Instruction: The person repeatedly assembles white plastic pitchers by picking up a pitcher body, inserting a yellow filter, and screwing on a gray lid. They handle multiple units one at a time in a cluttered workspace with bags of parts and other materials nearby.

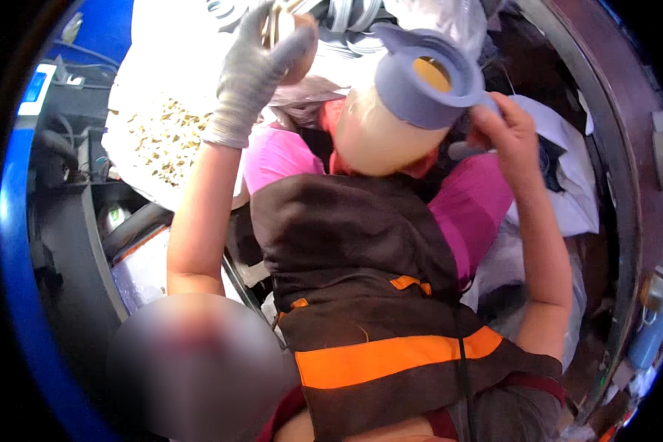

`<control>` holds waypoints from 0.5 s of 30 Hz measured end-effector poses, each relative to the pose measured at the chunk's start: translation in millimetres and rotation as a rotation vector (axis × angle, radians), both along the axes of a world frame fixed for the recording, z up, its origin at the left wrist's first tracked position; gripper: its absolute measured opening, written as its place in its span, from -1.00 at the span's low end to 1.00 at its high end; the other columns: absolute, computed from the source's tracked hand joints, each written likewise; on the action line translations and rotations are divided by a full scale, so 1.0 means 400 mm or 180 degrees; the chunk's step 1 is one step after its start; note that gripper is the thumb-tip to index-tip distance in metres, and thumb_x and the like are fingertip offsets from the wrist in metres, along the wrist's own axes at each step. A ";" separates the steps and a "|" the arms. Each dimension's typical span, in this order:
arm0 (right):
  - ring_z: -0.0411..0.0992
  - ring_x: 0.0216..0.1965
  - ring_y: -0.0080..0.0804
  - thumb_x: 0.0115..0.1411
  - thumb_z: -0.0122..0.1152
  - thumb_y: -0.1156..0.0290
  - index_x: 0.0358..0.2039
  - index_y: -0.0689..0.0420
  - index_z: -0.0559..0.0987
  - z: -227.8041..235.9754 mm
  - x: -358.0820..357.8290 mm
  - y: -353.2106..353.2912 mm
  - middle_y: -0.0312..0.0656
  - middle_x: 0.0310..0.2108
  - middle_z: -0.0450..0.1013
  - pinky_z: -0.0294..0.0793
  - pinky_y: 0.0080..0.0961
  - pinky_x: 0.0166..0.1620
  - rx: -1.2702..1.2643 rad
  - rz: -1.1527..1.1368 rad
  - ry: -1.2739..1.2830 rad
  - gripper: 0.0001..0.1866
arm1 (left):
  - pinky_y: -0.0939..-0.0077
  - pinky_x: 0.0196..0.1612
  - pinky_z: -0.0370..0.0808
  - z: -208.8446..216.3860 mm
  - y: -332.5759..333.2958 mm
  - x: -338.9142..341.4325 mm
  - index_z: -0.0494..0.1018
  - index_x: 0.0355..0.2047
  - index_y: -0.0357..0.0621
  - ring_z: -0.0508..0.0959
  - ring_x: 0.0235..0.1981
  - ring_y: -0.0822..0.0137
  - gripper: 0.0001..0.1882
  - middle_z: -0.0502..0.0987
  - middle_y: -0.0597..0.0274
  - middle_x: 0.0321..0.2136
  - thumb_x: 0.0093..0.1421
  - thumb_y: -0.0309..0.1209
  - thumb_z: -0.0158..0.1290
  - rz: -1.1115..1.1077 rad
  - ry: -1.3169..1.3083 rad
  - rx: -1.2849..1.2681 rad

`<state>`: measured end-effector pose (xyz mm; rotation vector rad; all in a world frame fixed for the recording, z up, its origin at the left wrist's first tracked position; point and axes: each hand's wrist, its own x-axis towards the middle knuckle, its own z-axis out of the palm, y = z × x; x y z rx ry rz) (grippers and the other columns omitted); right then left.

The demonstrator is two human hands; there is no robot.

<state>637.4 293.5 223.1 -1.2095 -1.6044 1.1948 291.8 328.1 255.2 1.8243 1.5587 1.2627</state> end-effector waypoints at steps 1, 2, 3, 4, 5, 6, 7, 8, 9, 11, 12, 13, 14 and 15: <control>0.37 -0.55 -0.67 0.17 0.14 0.32 -0.11 0.27 0.51 -0.024 -0.047 0.012 -0.33 -0.53 0.42 0.35 -0.71 -0.46 0.0117 0.0052 0.0050 -0.66 | 0.51 -0.07 0.43 0.071 -0.013 0.009 0.30 0.09 -0.22 0.49 -0.15 0.35 -0.31 0.48 0.09 -0.14 0.04 -0.10 0.22 -0.0059 0.0221 0.0137; 0.39 -0.52 -0.67 0.16 0.16 0.38 -0.06 0.27 0.51 -0.034 -0.088 0.018 -0.33 -0.48 0.44 0.38 -0.70 -0.42 0.0236 0.0086 0.0075 -0.65 | 0.53 -0.12 0.46 0.104 -0.012 0.043 0.25 0.09 -0.28 0.50 -0.18 0.34 -0.32 0.48 0.08 -0.17 0.04 -0.20 0.21 -0.0251 -0.0198 -0.0031; 0.38 -0.50 -0.69 0.14 0.20 0.40 0.02 0.29 0.47 -0.031 -0.112 0.024 -0.35 -0.45 0.44 0.40 -0.68 -0.41 0.0227 0.0297 0.0007 -0.57 | 0.55 -0.17 0.48 0.141 -0.018 0.073 0.20 0.08 -0.35 0.51 -0.20 0.33 -0.33 0.48 0.08 -0.19 0.04 -0.29 0.21 -0.0385 -0.0608 -0.0203; 0.38 -0.50 -0.69 0.14 0.20 0.39 0.02 0.29 0.47 -0.027 -0.137 0.026 -0.34 -0.44 0.44 0.40 -0.69 -0.41 0.0311 0.0366 -0.0025 -0.56 | 0.50 -0.16 0.48 0.148 -0.019 0.087 0.19 0.08 -0.36 0.52 -0.21 0.30 -0.34 0.47 0.06 -0.21 0.04 -0.30 0.20 -0.0633 -0.0307 0.0236; 0.38 -0.50 -0.70 0.15 0.20 0.38 0.02 0.30 0.46 -0.025 -0.151 0.022 -0.34 -0.44 0.44 0.40 -0.70 -0.41 0.0380 0.0388 -0.0091 -0.56 | 0.44 -0.13 0.48 0.141 -0.014 0.112 0.22 0.06 -0.33 0.51 -0.20 0.23 -0.37 0.47 0.03 -0.21 0.03 -0.33 0.19 -0.0599 0.0660 0.0726; 0.38 -0.50 -0.70 0.15 0.20 0.37 0.02 0.30 0.46 -0.023 -0.163 0.018 -0.34 -0.43 0.44 0.39 -0.70 -0.41 0.0443 0.0426 -0.0158 -0.55 | 0.39 -0.10 0.47 0.131 -0.015 0.136 0.25 0.04 -0.30 0.51 -0.19 0.16 -0.40 0.46 0.01 -0.21 0.02 -0.35 0.18 -0.0539 0.1629 0.1202; 0.39 -0.48 -0.70 0.14 0.23 0.34 0.02 0.30 0.47 -0.019 -0.170 0.021 -0.33 -0.41 0.45 0.39 -0.71 -0.42 0.0407 0.0472 -0.0158 -0.54 | 0.35 -0.06 0.44 0.120 -0.028 0.168 0.30 0.02 -0.20 0.49 -0.16 0.09 -0.40 0.46 -0.02 -0.19 -0.03 -0.28 0.20 -0.0425 0.2136 0.1187; 0.39 -0.49 -0.70 0.14 0.23 0.34 0.02 0.29 0.47 -0.023 -0.168 0.021 -0.32 -0.41 0.45 0.39 -0.71 -0.43 0.0329 0.0450 -0.0164 -0.54 | 0.32 -0.05 0.43 0.121 -0.034 0.185 0.33 0.00 -0.16 0.48 -0.14 0.04 -0.39 0.46 -0.03 -0.19 -0.06 -0.24 0.21 -0.0440 0.2321 0.1050; 0.39 -0.49 -0.70 0.14 0.23 0.34 0.02 0.29 0.47 -0.029 -0.163 0.022 -0.32 -0.40 0.46 0.39 -0.71 -0.43 0.0251 0.0422 -0.0169 -0.55 | 0.28 -0.04 0.42 0.120 -0.042 0.200 0.36 -0.01 -0.11 0.47 -0.13 -0.01 -0.39 0.45 -0.04 -0.18 -0.09 -0.19 0.22 -0.0449 0.2504 0.0904; 0.40 -0.50 -0.70 0.14 0.23 0.35 0.01 0.28 0.47 -0.033 -0.161 0.016 -0.32 -0.40 0.46 0.39 -0.71 -0.43 0.0296 0.0376 -0.0205 -0.56 | 0.22 -0.05 0.42 0.140 -0.042 0.203 0.39 -0.04 -0.12 0.47 -0.13 -0.03 -0.40 0.46 -0.05 -0.18 -0.10 -0.16 0.22 -0.0636 0.2188 0.0563; 0.40 -0.50 -0.70 0.14 0.23 0.36 0.01 0.28 0.47 -0.027 -0.168 0.010 -0.32 -0.40 0.47 0.39 -0.71 -0.44 0.0420 0.0361 -0.0239 -0.56 | 0.21 -0.06 0.42 0.144 -0.045 0.202 0.39 -0.05 -0.13 0.47 -0.13 -0.05 -0.41 0.46 -0.05 -0.19 -0.10 -0.17 0.22 -0.0705 0.2010 0.0490; 0.41 -0.51 -0.69 0.14 0.23 0.37 0.01 0.27 0.48 -0.021 -0.170 0.007 -0.32 -0.41 0.47 0.39 -0.71 -0.44 0.0544 0.0346 -0.0275 -0.57 | 0.19 -0.06 0.41 0.145 -0.046 0.202 0.40 -0.06 -0.15 0.47 -0.13 -0.06 -0.42 0.46 -0.06 -0.19 -0.10 -0.17 0.22 -0.0773 0.1834 0.0414; 0.41 -0.51 -0.69 0.14 0.22 0.38 0.00 0.28 0.48 -0.015 -0.170 0.007 -0.32 -0.41 0.47 0.40 -0.71 -0.44 0.0478 0.0335 -0.0312 -0.58 | 0.17 -0.06 0.41 0.141 -0.045 0.198 0.40 -0.07 -0.16 0.47 -0.14 -0.06 -0.42 0.46 -0.05 -0.19 -0.10 -0.17 0.22 -0.0927 0.1687 0.0497; 0.41 -0.52 -0.69 0.14 0.22 0.38 -0.01 0.28 0.48 -0.009 -0.169 0.008 -0.32 -0.42 0.47 0.40 -0.71 -0.43 0.0412 0.0326 -0.0350 -0.59 | 0.16 -0.06 0.41 0.136 -0.044 0.194 0.40 -0.07 -0.17 0.47 -0.14 -0.07 -0.42 0.46 -0.05 -0.19 -0.10 -0.17 0.22 -0.1079 0.1537 0.0577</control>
